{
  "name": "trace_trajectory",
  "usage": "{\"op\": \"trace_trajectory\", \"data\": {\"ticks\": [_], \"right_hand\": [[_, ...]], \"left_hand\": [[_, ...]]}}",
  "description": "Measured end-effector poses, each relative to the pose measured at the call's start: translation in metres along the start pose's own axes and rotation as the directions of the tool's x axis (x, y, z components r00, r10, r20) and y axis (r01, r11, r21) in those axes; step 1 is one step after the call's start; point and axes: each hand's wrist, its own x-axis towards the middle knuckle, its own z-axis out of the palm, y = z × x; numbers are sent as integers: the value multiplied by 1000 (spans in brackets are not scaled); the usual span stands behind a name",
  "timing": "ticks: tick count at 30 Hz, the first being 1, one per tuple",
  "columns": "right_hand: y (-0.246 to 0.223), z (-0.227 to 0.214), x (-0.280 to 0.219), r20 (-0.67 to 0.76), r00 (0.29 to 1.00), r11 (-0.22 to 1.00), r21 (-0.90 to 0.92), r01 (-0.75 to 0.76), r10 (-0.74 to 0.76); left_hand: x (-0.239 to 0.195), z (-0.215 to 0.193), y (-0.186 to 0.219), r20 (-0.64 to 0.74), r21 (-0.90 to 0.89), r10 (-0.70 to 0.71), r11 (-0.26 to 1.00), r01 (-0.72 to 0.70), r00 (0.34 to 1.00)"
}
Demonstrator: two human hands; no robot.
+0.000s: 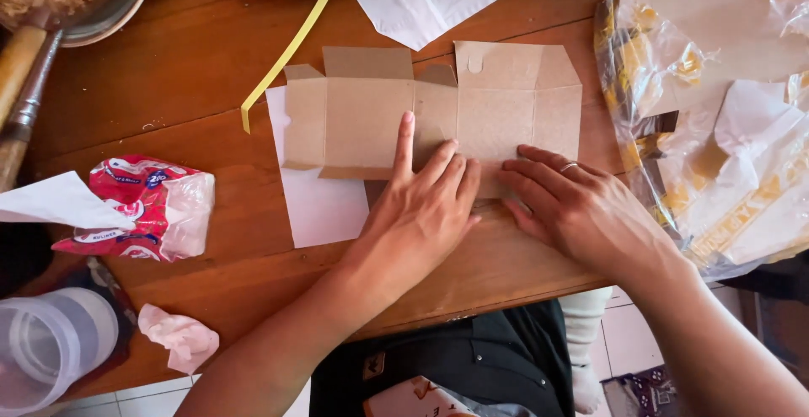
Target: The person folds flat cardboard pieces into small boxes by hand, aligning flaps and tucking tabs to form the structure. They complete one box and place it with others, then begin folding a second piece.
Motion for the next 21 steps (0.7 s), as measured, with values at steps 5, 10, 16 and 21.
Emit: {"op": "trace_trajectory", "data": {"ticks": [5, 10, 16, 21], "right_hand": [[2, 0, 0, 104, 994, 999, -15, -34, 35], [12, 4, 9, 106, 987, 958, 249, -142, 119], [34, 11, 23, 240, 836, 800, 252, -544, 493], [42, 9, 31, 340, 753, 792, 37, -609, 563]], "left_hand": [[7, 9, -2, -99, -42, -1, 999, -3, 995], [23, 6, -10, -101, -286, -87, 957, 55, 991], [37, 2, -13, -127, -185, -159, 974, 134, 979], [37, 11, 14, -63, 27, -42, 999, 44, 997]]}}
